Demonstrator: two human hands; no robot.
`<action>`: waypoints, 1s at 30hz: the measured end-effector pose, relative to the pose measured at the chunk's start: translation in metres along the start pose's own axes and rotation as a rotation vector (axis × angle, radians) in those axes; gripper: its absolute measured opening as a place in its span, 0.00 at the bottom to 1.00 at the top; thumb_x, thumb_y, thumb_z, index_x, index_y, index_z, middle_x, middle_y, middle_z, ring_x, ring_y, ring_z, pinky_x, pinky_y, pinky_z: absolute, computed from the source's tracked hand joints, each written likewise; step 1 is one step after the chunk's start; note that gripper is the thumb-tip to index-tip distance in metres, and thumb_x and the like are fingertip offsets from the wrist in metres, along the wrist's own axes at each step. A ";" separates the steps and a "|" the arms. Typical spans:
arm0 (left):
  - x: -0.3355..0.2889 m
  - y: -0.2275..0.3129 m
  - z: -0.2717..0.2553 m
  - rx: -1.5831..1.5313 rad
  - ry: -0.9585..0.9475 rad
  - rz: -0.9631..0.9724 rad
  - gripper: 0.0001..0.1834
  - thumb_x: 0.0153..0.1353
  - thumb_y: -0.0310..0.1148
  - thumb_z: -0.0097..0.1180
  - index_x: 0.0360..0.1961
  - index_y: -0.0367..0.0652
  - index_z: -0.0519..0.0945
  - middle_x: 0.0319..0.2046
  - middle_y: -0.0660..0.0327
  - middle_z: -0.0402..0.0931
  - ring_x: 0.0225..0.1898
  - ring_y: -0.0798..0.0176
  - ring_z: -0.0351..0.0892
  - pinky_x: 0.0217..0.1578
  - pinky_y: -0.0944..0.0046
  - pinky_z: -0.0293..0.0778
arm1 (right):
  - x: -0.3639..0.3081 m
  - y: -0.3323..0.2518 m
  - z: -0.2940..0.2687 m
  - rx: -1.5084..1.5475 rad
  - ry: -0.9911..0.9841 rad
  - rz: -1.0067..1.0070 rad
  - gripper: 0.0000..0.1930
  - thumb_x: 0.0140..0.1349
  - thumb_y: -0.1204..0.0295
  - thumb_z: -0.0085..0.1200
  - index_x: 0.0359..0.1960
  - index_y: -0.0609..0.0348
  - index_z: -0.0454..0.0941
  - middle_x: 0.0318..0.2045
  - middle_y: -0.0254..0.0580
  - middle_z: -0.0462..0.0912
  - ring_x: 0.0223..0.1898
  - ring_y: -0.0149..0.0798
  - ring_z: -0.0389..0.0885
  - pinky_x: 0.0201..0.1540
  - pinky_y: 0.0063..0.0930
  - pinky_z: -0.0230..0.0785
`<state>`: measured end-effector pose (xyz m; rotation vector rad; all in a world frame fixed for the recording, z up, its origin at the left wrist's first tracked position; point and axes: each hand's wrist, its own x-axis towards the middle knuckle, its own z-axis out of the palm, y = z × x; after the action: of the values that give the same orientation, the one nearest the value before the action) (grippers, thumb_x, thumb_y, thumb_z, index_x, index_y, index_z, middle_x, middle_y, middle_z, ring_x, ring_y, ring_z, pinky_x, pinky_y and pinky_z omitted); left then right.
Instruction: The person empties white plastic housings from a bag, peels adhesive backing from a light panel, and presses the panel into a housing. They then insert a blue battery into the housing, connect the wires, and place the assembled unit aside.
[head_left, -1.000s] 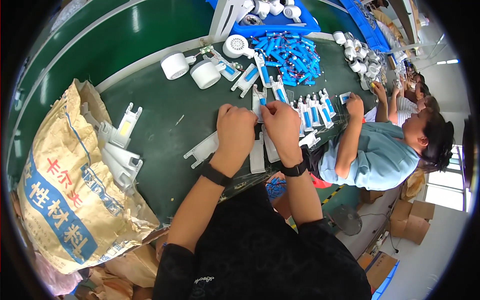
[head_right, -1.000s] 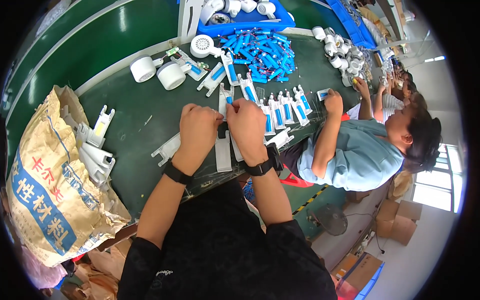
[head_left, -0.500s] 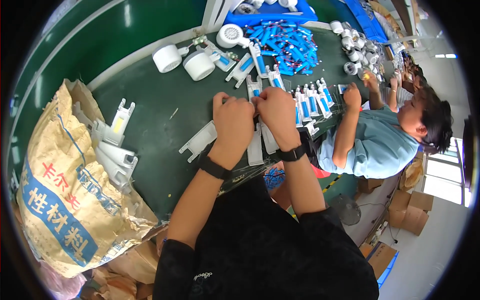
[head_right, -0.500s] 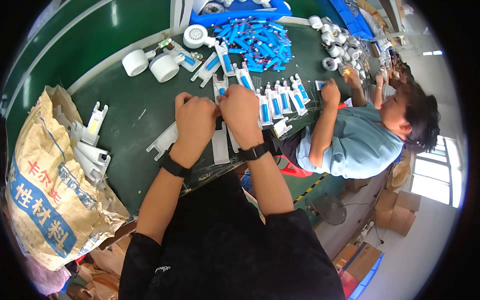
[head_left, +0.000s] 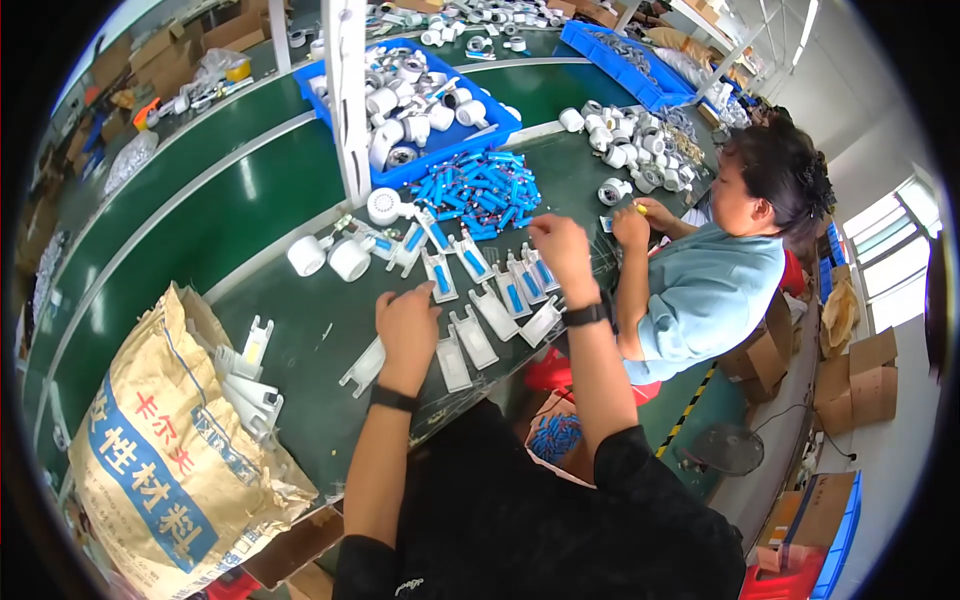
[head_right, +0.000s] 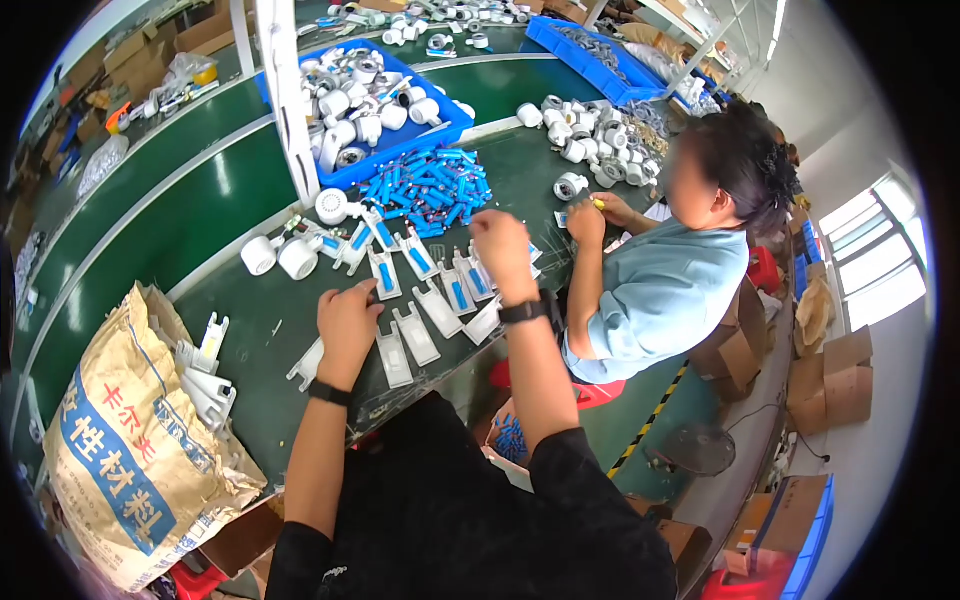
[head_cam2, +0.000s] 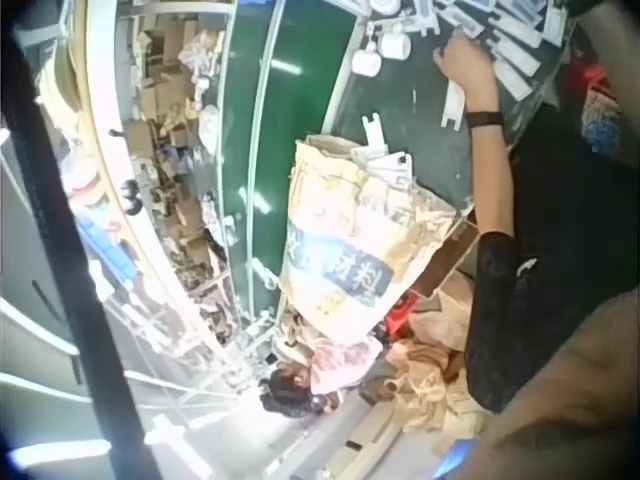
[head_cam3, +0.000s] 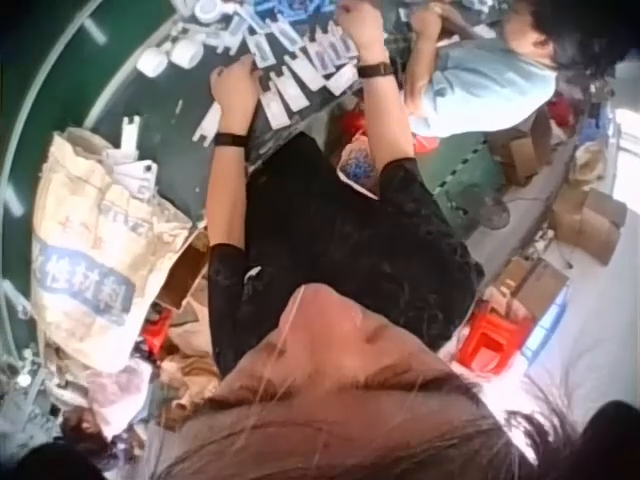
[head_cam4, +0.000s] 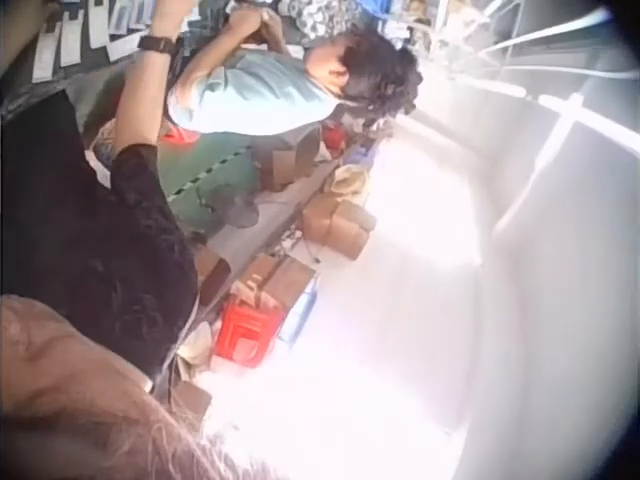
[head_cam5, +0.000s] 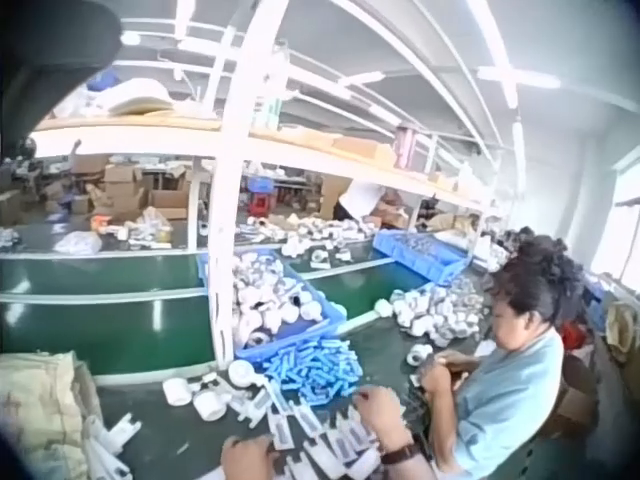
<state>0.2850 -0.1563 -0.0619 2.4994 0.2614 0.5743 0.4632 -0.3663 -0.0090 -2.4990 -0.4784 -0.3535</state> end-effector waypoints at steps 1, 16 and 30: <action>0.001 0.008 -0.007 0.000 -0.006 0.013 0.16 0.53 0.30 0.66 0.45 0.46 0.86 0.30 0.56 0.85 0.34 0.51 0.83 0.48 0.51 0.70 | 0.013 0.026 -0.002 -0.066 0.021 0.033 0.09 0.60 0.69 0.59 0.39 0.55 0.87 0.33 0.50 0.87 0.38 0.52 0.87 0.43 0.43 0.78; 0.097 0.076 -0.076 0.116 -0.222 0.084 0.14 0.61 0.39 0.64 0.43 0.41 0.86 0.39 0.50 0.84 0.42 0.45 0.83 0.41 0.50 0.78 | 0.180 0.109 0.102 -0.073 -0.213 0.073 0.11 0.54 0.71 0.64 0.40 0.54 0.87 0.41 0.51 0.87 0.46 0.53 0.85 0.52 0.43 0.77; 0.316 0.063 0.139 0.210 -0.258 0.397 0.16 0.55 0.31 0.66 0.47 0.46 0.86 0.38 0.50 0.85 0.43 0.46 0.84 0.44 0.48 0.80 | 0.134 0.091 0.042 -0.071 0.000 0.030 0.15 0.55 0.75 0.59 0.46 0.55 0.84 0.40 0.57 0.86 0.43 0.57 0.85 0.49 0.47 0.77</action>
<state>0.6334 -0.1794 -0.0228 2.8141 -0.2947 0.3826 0.6272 -0.3777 -0.0402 -2.5717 -0.4356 -0.3644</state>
